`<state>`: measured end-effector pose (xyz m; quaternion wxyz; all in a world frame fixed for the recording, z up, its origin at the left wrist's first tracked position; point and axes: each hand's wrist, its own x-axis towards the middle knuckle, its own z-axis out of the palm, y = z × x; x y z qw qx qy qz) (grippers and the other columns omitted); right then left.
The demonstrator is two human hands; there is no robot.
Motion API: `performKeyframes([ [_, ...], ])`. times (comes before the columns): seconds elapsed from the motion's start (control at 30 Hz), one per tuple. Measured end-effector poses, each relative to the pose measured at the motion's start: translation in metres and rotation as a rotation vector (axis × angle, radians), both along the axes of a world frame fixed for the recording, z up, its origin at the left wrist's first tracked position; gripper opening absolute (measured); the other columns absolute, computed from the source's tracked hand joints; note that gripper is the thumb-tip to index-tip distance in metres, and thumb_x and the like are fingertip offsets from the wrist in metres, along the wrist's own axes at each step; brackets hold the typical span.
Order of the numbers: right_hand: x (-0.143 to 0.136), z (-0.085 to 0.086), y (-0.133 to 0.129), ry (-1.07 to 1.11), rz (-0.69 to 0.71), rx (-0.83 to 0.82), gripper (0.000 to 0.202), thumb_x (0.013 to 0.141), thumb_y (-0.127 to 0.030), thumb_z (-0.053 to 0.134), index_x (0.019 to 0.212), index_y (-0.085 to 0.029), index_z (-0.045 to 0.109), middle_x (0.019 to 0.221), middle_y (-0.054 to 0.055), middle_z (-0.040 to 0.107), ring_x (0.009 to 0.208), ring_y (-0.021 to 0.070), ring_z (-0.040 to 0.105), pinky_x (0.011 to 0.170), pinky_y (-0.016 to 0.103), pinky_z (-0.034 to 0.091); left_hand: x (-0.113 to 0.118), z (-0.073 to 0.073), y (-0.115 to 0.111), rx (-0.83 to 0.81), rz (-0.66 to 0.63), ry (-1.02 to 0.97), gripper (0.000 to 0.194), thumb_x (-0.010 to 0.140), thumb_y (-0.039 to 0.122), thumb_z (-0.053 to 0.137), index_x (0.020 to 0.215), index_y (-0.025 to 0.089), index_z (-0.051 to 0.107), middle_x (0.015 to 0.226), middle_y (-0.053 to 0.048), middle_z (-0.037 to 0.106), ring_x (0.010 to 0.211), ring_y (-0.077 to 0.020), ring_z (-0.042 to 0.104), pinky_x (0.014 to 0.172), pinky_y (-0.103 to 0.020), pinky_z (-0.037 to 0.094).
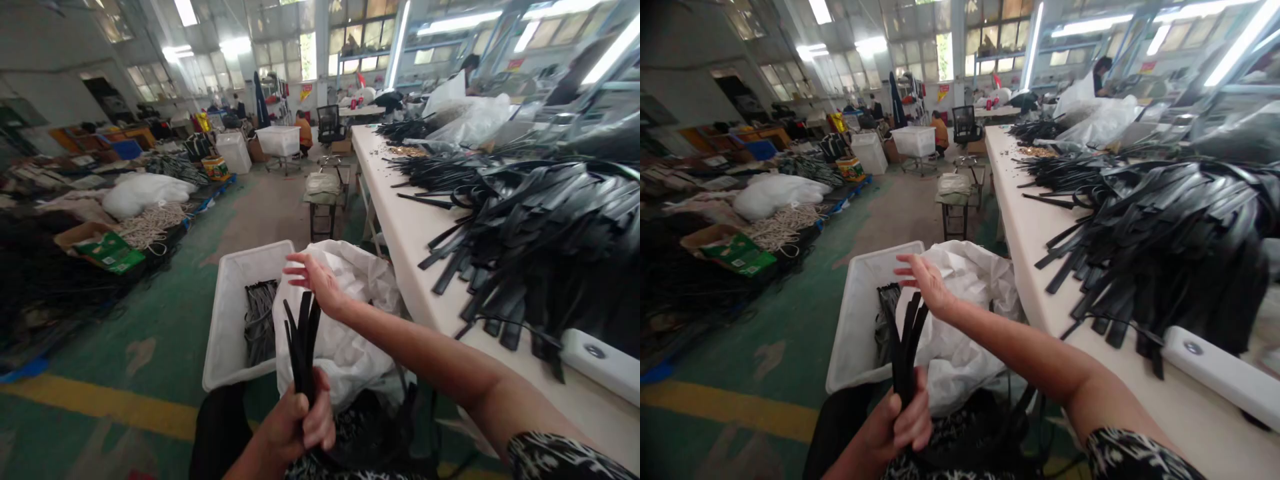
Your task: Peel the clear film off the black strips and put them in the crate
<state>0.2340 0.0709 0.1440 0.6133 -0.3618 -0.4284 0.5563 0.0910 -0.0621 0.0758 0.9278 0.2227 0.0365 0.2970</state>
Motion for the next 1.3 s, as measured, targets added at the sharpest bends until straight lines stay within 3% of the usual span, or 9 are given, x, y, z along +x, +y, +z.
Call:
performKeyframes([
  [0.13, 0.005, 0.008, 0.038, 0.037, -0.263, 0.022, 0.039, 0.084, -0.056, 0.052, 0.103, -0.023, 0.061, 0.126, 0.006, 0.056, 0.100, 0.0203, 0.062, 0.073, 0.030, 0.053, 0.000, -0.007, -0.003, 0.032, -0.007, -0.032, 0.027, 0.077, 0.037, 0.070, 0.093, 0.018, 0.060, 0.049, 0.011, 0.036, 0.033, -0.0016, 0.026, 0.048, -0.018, 0.042],
  [0.23, 0.002, 0.013, 0.060, 0.097, -0.335, 0.020, 0.039, 0.083, -0.056, 0.052, 0.103, -0.024, 0.060, 0.125, 0.006, 0.057, 0.100, 0.0194, 0.062, 0.071, 0.028, 0.052, 0.004, -0.004, -0.006, 0.081, 0.009, 0.030, 0.024, 0.077, 0.034, 0.071, 0.090, 0.018, 0.059, 0.048, 0.010, 0.037, 0.033, -0.0022, 0.028, 0.047, -0.019, 0.042],
  [0.33, -0.005, 0.003, 0.063, 0.141, -0.400, 0.052, 0.042, 0.084, -0.058, 0.050, 0.106, -0.024, 0.058, 0.124, 0.006, 0.057, 0.101, 0.0189, 0.062, 0.072, 0.027, 0.052, 0.004, 0.003, -0.008, 0.119, 0.027, 0.061, 0.020, 0.079, 0.033, 0.069, 0.087, 0.018, 0.058, 0.046, 0.010, 0.036, 0.033, -0.0029, 0.029, 0.046, -0.019, 0.040],
  [0.6, -0.003, -0.078, -0.006, 0.104, -0.487, -0.073, 0.043, 0.083, -0.056, 0.053, 0.101, -0.018, 0.062, 0.110, 0.009, 0.065, 0.088, 0.0183, 0.066, 0.070, 0.029, 0.052, -0.010, 0.029, 0.014, 0.074, 0.271, 0.159, 0.020, 0.080, 0.035, 0.067, 0.077, 0.019, 0.055, 0.047, 0.011, 0.029, 0.036, -0.0034, 0.020, 0.048, -0.020, 0.038],
  [0.77, 0.010, -0.120, -0.052, 0.191, -0.483, -0.292, 0.041, 0.078, -0.059, 0.058, 0.085, -0.018, 0.064, 0.078, 0.004, 0.068, 0.060, 0.0131, 0.061, 0.063, 0.028, 0.051, 0.010, 0.027, 0.023, -0.098, 0.295, 0.341, 0.025, 0.076, 0.036, 0.070, 0.074, 0.018, 0.052, 0.048, 0.011, 0.034, 0.038, -0.0039, 0.026, 0.049, -0.020, 0.039],
  [0.9, 0.009, -0.136, -0.080, 0.278, -0.216, -0.491, 0.047, 0.073, -0.065, 0.061, 0.075, -0.018, 0.064, 0.070, 0.004, 0.066, 0.062, 0.0153, 0.061, 0.064, 0.028, 0.050, 0.030, 0.011, 0.030, -0.094, 0.288, 0.551, 0.027, 0.077, 0.042, 0.065, 0.073, 0.018, 0.052, 0.056, 0.006, 0.047, 0.046, -0.0074, 0.040, 0.055, -0.025, 0.044],
  [1.03, 0.011, -0.127, -0.101, 0.326, 0.156, -0.461, 0.062, 0.076, -0.075, 0.046, 0.102, -0.023, 0.067, 0.097, 0.007, 0.070, 0.093, 0.0247, 0.064, 0.084, 0.038, 0.047, 0.030, 0.003, 0.042, 0.444, 0.419, 0.876, 0.018, 0.078, 0.034, 0.060, 0.072, 0.017, 0.062, 0.073, -0.003, 0.063, 0.070, -0.0161, 0.057, 0.073, -0.030, 0.046],
  [1.17, 0.012, -0.115, -0.113, 0.301, 0.263, -0.387, 0.070, 0.075, -0.077, 0.047, 0.124, -0.028, 0.058, 0.122, 0.008, 0.063, 0.118, 0.0273, 0.053, 0.100, 0.042, 0.038, 0.022, 0.001, 0.049, 0.768, 0.562, 1.123, 0.013, 0.074, 0.027, 0.063, 0.082, 0.019, 0.067, 0.089, -0.004, 0.067, 0.085, -0.0207, 0.060, 0.083, -0.034, 0.047],
  [1.3, 0.005, -0.112, -0.115, 0.071, 0.414, -0.409, 0.046, 0.072, -0.056, 0.069, 0.101, -0.020, 0.067, 0.091, 0.006, 0.071, 0.087, 0.0210, 0.064, 0.084, 0.034, 0.047, 0.014, -0.008, 0.052, 0.914, 0.635, 1.326, 0.022, 0.069, 0.031, 0.068, 0.088, 0.022, 0.072, 0.111, -0.007, 0.065, 0.106, -0.0280, 0.057, 0.099, -0.043, 0.041],
])
